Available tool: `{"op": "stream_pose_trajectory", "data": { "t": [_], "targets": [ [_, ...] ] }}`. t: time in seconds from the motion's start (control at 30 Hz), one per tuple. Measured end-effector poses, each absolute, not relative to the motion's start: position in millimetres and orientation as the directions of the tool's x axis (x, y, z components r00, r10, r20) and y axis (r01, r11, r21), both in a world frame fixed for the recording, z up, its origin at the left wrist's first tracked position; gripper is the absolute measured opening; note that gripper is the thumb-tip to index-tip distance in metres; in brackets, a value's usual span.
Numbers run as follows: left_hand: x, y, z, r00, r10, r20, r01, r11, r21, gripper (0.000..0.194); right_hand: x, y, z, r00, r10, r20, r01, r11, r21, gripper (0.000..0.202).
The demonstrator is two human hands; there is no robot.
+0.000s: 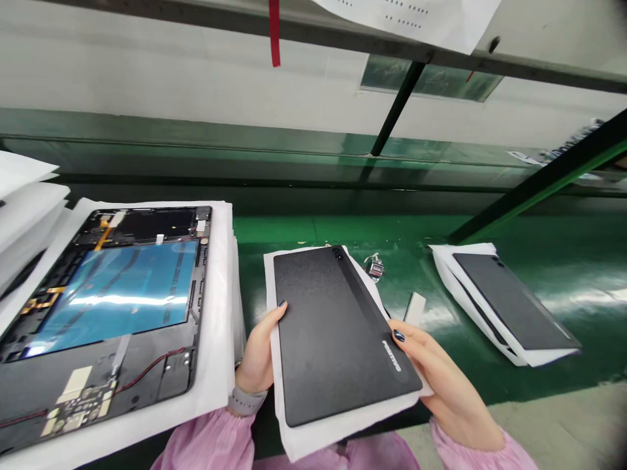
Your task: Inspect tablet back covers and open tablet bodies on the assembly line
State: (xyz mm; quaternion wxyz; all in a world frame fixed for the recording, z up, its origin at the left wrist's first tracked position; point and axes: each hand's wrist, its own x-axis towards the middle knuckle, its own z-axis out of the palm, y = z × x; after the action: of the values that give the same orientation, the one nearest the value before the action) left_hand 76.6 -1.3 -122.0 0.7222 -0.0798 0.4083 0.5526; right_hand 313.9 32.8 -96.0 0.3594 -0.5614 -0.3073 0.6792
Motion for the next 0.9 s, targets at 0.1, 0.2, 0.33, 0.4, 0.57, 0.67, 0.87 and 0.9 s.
{"op": "stream_pose_trajectory", "data": {
  "t": [0.1, 0.2, 0.33, 0.4, 0.57, 0.67, 0.87, 0.9],
  "targets": [
    [73.8, 0.9, -119.1, 0.117, 0.698, -0.707, -0.875, 0.409, 0.260, 0.033, 315.8, 29.9, -94.2, -0.095, 0.879, -0.466, -0.068, -0.473, -0.878, 0.042],
    [70.8, 2.9, -120.0, 0.170, 0.705, -0.689, -0.895, 0.402, 0.191, 0.029, 319.4, 26.6, -89.6, -0.188, 0.903, -0.387, -0.033, -0.399, -0.916, 0.044],
    [68.9, 3.7, -123.1, 0.173, 0.712, -0.681, -0.901, 0.393, 0.182, 0.031, 323.6, 23.4, -86.3, -0.288, 0.903, -0.319, -0.065, -0.351, -0.934, 0.044],
    [69.0, 3.6, -123.5, 0.184, 0.711, -0.678, -0.897, 0.404, 0.180, 0.035, 323.6, 23.8, -86.9, -0.299, 0.892, -0.340, -0.080, -0.378, -0.922, 0.042],
    [70.8, 4.3, -122.0, 0.186, 0.735, -0.652, -0.883, 0.416, 0.217, 0.036, 317.3, 31.9, -92.4, -0.277, 0.854, -0.440, -0.159, -0.493, -0.855, 0.034],
    [72.4, 5.3, -122.2, 0.177, 0.744, -0.644, -0.879, 0.414, 0.237, 0.038, 312.4, 38.8, -102.1, -0.266, 0.850, -0.455, -0.241, -0.515, -0.822, 0.053],
    [73.0, -4.7, -131.8, 0.229, 0.811, -0.539, -0.856, 0.431, 0.286, 0.041, 303.3, 42.6, -122.8, -0.440, 0.787, -0.433, -0.291, -0.581, -0.760, 0.034],
    [72.4, -8.3, -134.9, 0.249, 0.837, -0.487, -0.850, 0.430, 0.304, 0.038, 301.8, 41.9, -124.3, -0.467, 0.777, -0.423, -0.298, -0.588, -0.752, 0.031]
  ]
}}
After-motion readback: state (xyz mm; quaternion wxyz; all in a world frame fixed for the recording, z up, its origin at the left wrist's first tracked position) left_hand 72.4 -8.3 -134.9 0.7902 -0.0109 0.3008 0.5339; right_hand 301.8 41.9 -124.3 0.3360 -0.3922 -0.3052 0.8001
